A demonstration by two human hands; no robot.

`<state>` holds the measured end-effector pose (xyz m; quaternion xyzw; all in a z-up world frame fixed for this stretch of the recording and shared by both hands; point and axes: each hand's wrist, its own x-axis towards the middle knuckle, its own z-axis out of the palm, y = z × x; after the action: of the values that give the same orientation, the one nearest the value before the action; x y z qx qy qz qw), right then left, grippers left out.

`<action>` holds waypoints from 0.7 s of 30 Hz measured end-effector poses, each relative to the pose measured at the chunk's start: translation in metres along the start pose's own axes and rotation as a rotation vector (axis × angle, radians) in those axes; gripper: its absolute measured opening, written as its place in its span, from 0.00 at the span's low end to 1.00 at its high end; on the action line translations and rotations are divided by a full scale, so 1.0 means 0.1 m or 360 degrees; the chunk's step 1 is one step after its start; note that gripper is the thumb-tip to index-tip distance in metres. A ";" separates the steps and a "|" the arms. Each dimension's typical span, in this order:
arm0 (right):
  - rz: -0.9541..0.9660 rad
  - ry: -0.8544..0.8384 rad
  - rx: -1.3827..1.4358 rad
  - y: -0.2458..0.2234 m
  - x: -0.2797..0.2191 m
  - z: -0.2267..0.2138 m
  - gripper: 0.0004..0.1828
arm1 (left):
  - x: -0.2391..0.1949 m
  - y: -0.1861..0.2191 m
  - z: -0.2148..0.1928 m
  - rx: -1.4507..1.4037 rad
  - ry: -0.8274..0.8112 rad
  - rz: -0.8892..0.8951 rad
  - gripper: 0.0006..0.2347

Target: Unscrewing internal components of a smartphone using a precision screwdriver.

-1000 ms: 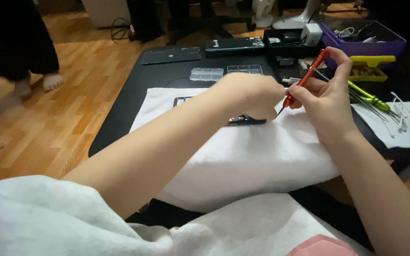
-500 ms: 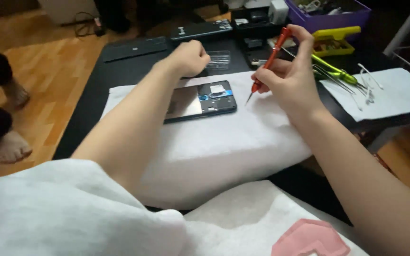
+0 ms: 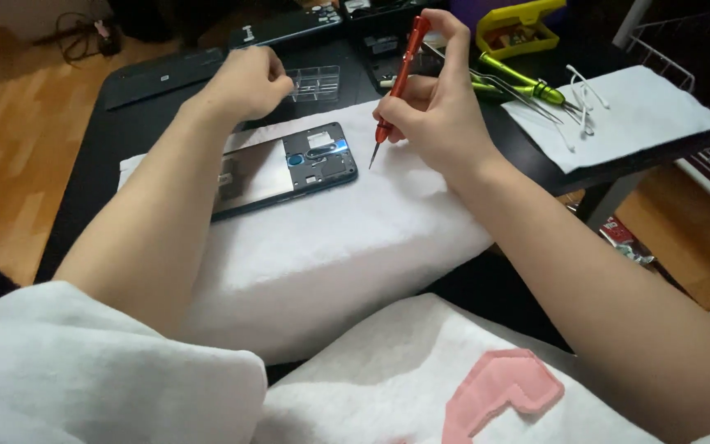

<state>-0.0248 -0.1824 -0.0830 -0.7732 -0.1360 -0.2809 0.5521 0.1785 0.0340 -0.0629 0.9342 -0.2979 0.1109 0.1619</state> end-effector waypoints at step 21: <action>0.0056 0.0017 0.0047 -0.03 -0.01 -0.02 0.45 | 0.12 -0.24 0.07 -0.0014 -0.0058 -0.0055 0.10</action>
<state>-0.0277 -0.1828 -0.0812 -0.7657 -0.1237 -0.2732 0.5691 0.2031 0.0438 -0.0714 0.9403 -0.2853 0.0896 0.1625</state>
